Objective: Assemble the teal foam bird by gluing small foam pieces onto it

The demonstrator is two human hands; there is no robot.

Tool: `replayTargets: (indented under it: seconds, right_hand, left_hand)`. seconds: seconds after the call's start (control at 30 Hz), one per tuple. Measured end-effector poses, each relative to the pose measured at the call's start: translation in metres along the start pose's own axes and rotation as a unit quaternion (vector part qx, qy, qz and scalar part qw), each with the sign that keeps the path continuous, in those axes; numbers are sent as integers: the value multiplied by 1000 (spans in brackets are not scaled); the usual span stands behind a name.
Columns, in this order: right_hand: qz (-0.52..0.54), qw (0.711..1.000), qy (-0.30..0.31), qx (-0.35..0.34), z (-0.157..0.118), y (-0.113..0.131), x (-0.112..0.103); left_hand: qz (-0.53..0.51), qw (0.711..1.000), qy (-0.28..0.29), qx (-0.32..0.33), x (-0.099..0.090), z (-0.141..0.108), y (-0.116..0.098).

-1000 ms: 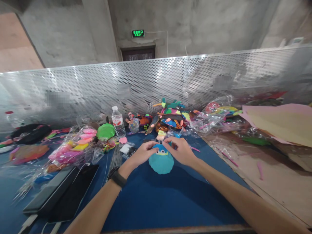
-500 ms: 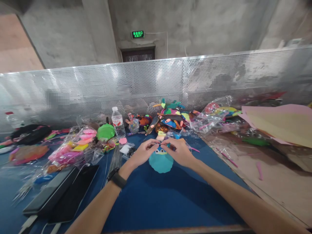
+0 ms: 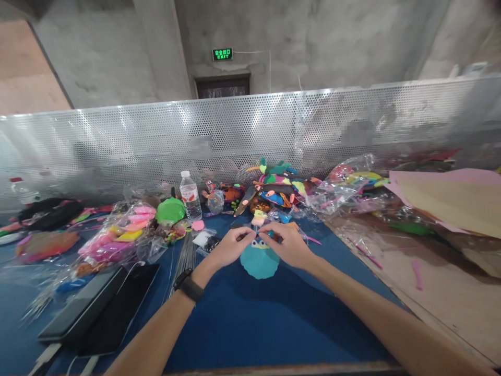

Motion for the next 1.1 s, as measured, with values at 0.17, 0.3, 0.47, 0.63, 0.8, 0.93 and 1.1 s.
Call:
replayTargets:
  seconds: [0.17,0.3,0.47,0.63,0.8,0.93,1.1]
  right_hand:
    - [3,1000,15,-2,-1,-1,0]
    - [4,1000,19,-6,-1,-1,0]
    - [-9,1000,12,-8,-1,2,-1]
    - [-22,1000,14,-2,0,3,-2]
    - [-11,1000,-5,-7,1,1,-4]
    - [6,1000,-19,-2,2,5,-6]
    - [251,955,-55,149,9,-1,-8]
  left_hand:
    - [4,1000,-3,-8,0,-1,1]
    - [8,1000,-2,-9,0,-1,-1]
    - [3,1000,-6,-7,0,0,1]
    - [-45,999,-4,-9,0,1,6]
    - [-65,998,-21,-18,0,2,12]
    - [-75,997,-21,-16,0,3,16]
    - [-69,997,-15,-25,0,3,17]
Point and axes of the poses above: each hand's wrist, its own z-axis towards the middle knuckle, its own x-axis out of the palm, y = z × x, the point moved 1 cm from there along z, towards the middle knuckle, and after that the axes turned 4 degrees about x, right-handed, at the moved point
